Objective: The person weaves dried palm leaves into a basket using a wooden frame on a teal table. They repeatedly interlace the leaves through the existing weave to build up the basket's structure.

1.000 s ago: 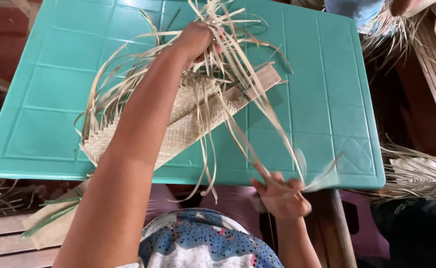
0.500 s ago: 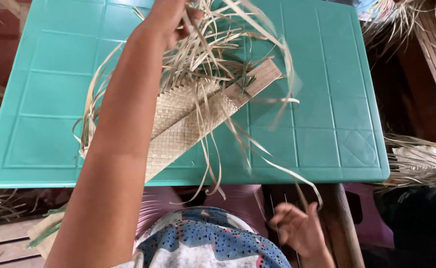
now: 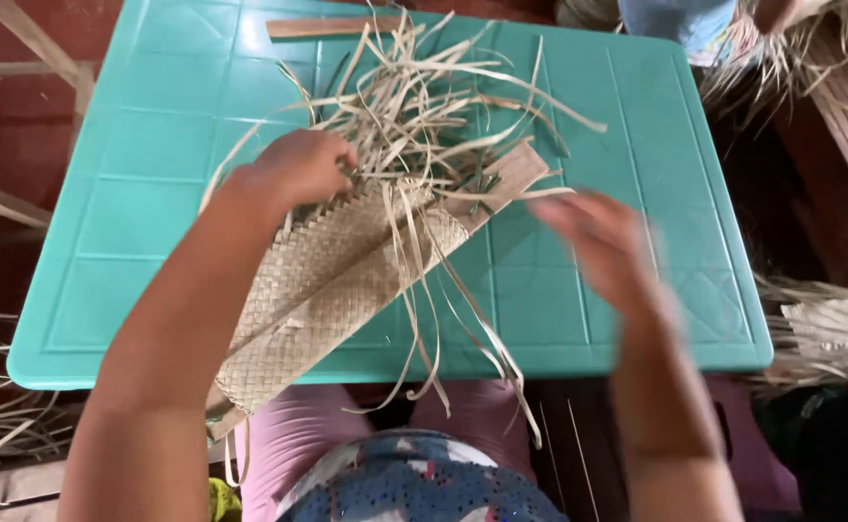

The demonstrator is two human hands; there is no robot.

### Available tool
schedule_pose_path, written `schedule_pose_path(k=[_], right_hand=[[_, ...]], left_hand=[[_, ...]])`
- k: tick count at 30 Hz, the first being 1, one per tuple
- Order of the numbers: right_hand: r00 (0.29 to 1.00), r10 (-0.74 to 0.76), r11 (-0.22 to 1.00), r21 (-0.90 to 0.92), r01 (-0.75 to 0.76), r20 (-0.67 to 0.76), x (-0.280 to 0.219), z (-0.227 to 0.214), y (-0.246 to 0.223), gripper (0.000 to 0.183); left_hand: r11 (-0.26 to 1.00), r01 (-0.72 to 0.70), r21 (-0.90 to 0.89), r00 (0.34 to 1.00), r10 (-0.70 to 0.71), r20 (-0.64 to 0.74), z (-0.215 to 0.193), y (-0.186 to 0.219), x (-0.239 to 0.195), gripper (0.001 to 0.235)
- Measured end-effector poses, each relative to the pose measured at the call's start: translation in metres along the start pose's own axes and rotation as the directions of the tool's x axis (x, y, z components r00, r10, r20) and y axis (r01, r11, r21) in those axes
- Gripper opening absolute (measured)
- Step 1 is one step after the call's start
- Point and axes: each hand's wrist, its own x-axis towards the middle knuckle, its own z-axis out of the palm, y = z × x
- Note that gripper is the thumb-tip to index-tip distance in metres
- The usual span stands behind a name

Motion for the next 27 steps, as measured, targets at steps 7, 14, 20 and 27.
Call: schedule_pose_path(k=[7,14,20,27], right_hand=[[0.634,-0.702,0.586,-0.243,0.773,0.323,0.116,0.132,-0.023,0.031],[0.614,-0.362,0.587,-0.34,0.735,0.701,0.081,0.087,-0.047,0.045],[0.517,-0.333,0.569,-0.269,0.777,0.788,0.083,0.073,-0.02,0.068],[0.523,-0.642,0.459,-0.264,0.848,0.56,0.062,0.075,0.033,0.069]], left_hand=[[0.991,-0.008,0.131,0.801,0.085,-0.593,-0.005,-0.059,0.037,0.019],[0.895,-0.066,0.442,0.533,0.406,-0.742,-0.036,-0.114,0.014,0.022],[0.966,0.171,0.194,0.782,-0.014,-0.623,-0.019,-0.139,-0.025,0.017],[0.992,0.089,0.091,0.73,-0.003,-0.684,0.01,-0.036,-0.138,0.085]])
